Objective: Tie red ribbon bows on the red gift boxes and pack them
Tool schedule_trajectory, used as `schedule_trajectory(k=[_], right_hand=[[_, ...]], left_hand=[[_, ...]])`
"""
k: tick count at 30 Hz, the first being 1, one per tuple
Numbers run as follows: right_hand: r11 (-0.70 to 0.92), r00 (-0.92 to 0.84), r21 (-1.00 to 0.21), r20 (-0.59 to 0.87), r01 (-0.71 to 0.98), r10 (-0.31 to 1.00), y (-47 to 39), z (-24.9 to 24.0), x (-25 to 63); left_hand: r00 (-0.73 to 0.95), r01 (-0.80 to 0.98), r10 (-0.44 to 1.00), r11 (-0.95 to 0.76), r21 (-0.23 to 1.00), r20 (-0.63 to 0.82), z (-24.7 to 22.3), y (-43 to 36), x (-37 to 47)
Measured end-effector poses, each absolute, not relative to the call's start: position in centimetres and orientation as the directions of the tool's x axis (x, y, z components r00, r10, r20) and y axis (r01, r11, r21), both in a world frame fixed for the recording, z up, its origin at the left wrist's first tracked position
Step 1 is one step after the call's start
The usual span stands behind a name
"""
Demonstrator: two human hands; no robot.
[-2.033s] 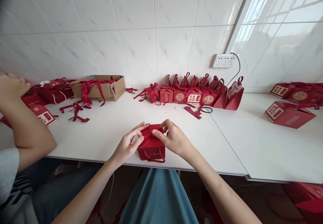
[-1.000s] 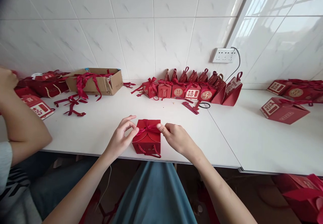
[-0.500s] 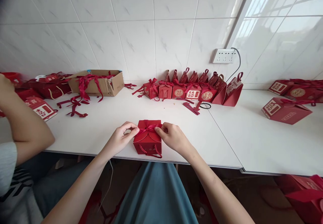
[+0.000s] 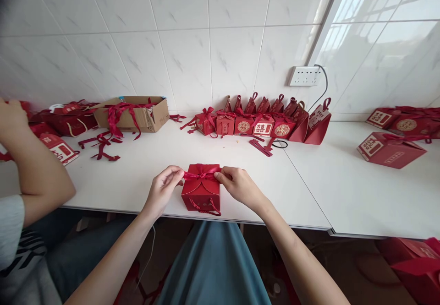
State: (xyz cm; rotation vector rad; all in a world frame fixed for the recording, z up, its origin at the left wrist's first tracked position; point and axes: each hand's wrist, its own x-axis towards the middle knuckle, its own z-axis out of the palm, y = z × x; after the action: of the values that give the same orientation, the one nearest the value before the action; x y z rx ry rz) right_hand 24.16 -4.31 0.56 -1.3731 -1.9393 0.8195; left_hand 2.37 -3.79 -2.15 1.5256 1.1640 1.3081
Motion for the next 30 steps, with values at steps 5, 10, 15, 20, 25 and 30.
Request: schedule_trajectory(k=[5, 10, 15, 20, 25, 30], right_hand=[[0.207, -0.299, -0.859, 0.067, 0.467, 0.952, -3.9, 0.2, 24.4], [0.123, -0.346, -0.968, 0.042, 0.218, 0.937, -2.9, -1.0, 24.6], [0.069, -0.322, -0.996, 0.083, -0.054, 0.943, -2.7, -3.1, 24.0], [0.085, -0.285, -0.996, 0.093, -0.043, 0.954, -3.1, -4.3, 25.0], [0.140, -0.093, -0.984, 0.151, -0.113, 0.984, -3.0, -4.4, 25.7], [0.101, -0.247, -0.995, 0.100, -0.009, 0.964, -4.8, -3.2, 25.8]], left_hand=[[0.120, 0.001, 0.984, -0.131, 0.991, 0.130, -2.0, -4.3, 2.6], [0.155, -0.164, 0.988, 0.018, 0.986, 0.008, -1.8, -4.8, 3.1], [0.157, -0.258, 0.987, 0.077, 0.963, -0.037, -2.4, -4.8, 3.4], [0.167, -0.206, 0.985, 0.075, 0.976, -0.041, -2.8, -4.7, 3.3], [0.164, 0.022, 0.986, -0.014, 1.000, 0.010, -2.6, -5.3, 3.4], [-0.003, 0.267, 0.989, -0.140, 0.953, 0.147, -2.3, -3.5, 1.6]])
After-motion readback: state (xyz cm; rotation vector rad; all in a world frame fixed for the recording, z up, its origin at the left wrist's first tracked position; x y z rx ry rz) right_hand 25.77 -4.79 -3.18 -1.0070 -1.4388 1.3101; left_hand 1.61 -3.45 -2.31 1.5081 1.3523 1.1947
